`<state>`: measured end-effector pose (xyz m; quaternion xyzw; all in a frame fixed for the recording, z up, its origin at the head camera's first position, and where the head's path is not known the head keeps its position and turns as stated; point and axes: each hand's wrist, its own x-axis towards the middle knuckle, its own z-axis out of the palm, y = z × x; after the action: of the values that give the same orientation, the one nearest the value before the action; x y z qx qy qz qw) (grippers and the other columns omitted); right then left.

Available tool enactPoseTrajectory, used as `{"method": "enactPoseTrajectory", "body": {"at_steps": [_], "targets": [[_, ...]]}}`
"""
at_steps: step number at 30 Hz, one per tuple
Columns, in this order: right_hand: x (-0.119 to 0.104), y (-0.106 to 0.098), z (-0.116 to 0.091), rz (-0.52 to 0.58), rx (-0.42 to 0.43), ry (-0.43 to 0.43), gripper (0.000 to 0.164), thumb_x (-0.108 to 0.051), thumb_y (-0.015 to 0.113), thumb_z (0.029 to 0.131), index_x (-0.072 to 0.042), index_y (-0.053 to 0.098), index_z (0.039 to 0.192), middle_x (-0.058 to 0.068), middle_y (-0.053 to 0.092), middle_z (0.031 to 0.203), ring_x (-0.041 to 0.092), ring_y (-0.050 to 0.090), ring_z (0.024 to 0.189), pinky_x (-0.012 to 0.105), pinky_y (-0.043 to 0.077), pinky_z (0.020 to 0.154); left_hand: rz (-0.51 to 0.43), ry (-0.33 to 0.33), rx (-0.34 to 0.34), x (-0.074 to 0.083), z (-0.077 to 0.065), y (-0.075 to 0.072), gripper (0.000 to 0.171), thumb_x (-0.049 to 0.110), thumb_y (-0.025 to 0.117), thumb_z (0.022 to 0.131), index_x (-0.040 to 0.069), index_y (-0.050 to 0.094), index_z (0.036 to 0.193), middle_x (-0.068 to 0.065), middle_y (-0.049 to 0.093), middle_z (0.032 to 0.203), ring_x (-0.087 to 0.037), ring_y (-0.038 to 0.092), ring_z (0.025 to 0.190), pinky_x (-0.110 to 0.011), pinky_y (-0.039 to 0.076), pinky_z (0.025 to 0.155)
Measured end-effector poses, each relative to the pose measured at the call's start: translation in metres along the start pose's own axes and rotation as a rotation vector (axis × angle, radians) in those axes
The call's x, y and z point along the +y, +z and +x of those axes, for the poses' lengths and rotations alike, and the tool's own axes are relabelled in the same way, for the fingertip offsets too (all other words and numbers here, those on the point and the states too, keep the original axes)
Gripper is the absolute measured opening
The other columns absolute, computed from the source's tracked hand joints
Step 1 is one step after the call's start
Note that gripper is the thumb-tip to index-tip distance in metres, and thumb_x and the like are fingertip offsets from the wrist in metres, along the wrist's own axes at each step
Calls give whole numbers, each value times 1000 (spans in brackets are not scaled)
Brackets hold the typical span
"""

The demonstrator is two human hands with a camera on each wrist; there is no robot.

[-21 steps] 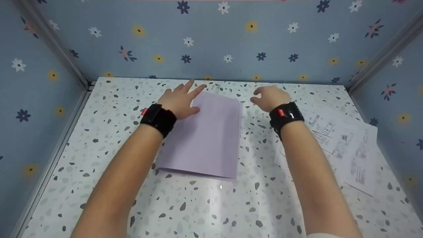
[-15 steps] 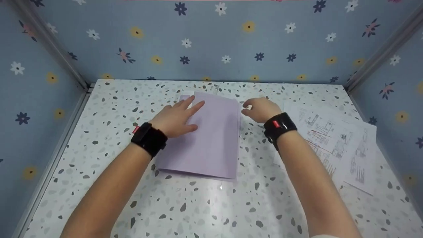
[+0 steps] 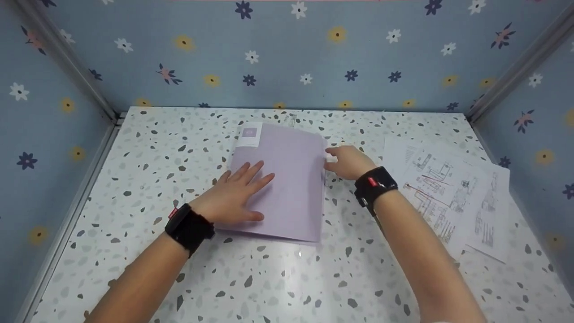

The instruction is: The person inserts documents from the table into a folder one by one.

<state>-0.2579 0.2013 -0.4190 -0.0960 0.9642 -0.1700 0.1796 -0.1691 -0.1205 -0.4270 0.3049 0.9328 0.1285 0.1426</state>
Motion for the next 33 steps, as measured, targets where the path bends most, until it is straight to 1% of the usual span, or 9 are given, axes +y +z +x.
{"method": "enactPoseTrajectory", "body": {"at_steps": [3,5,8,11,17,20,24,27,33], "targets": [[2,5,1,-35,-10,-26,59,-33,57,99,-9,42,151,12,44,153,31,38,142,49,28,117,9,37,-16,4,-3,8,98,55,73,83,29,18,160,-6,-2,167,-35,-2,151,-65,6,117],[3,8,1,-53,-15,-32,60,-34,55,101,-10,39,153,11,38,157,31,34,144,48,26,118,19,66,-20,7,-2,13,99,57,74,81,27,21,160,-7,-2,167,-36,-3,151,-65,5,117],[6,12,3,-69,-17,-44,59,-34,50,103,-8,36,154,12,33,159,32,33,145,48,25,118,43,78,-38,11,1,19,103,61,75,78,29,20,160,-6,-4,167,-34,-8,151,-65,0,117],[8,15,5,-100,-19,-56,57,-32,45,105,-8,34,155,13,32,160,33,32,145,47,25,119,59,88,-56,16,4,25,111,61,79,73,30,18,160,-6,-6,167,-34,-10,151,-65,-3,116],[8,17,5,-157,-62,-58,53,-28,39,106,-8,35,155,12,31,160,34,32,144,48,25,118,66,113,-77,23,8,33,122,50,88,65,33,13,160,-7,-7,166,-33,-10,151,-63,-7,116],[8,18,4,-172,-66,-63,51,-26,38,106,-8,36,154,12,33,159,35,34,143,49,26,118,75,118,-74,25,11,35,121,45,88,66,30,14,161,-9,-5,166,-34,-8,151,-64,-6,116],[8,20,5,-184,-52,-63,51,-25,37,106,-8,38,154,11,35,158,35,36,142,49,28,117,99,117,-79,29,14,36,115,41,85,71,25,16,161,-13,-2,166,-35,-5,151,-66,-4,115],[9,21,6,-186,-42,-57,50,-25,37,106,-9,39,153,11,36,157,35,37,142,50,29,116,115,114,-98,32,14,36,110,39,80,75,23,14,161,-13,-4,166,-34,-6,151,-67,-4,115],[9,22,5,-198,-41,-51,47,-23,39,106,-8,44,150,18,38,156,39,40,139,54,31,114,97,119,-108,41,15,40,98,35,72,84,20,14,161,-12,-5,166,-35,-9,151,-67,-6,114]]}}
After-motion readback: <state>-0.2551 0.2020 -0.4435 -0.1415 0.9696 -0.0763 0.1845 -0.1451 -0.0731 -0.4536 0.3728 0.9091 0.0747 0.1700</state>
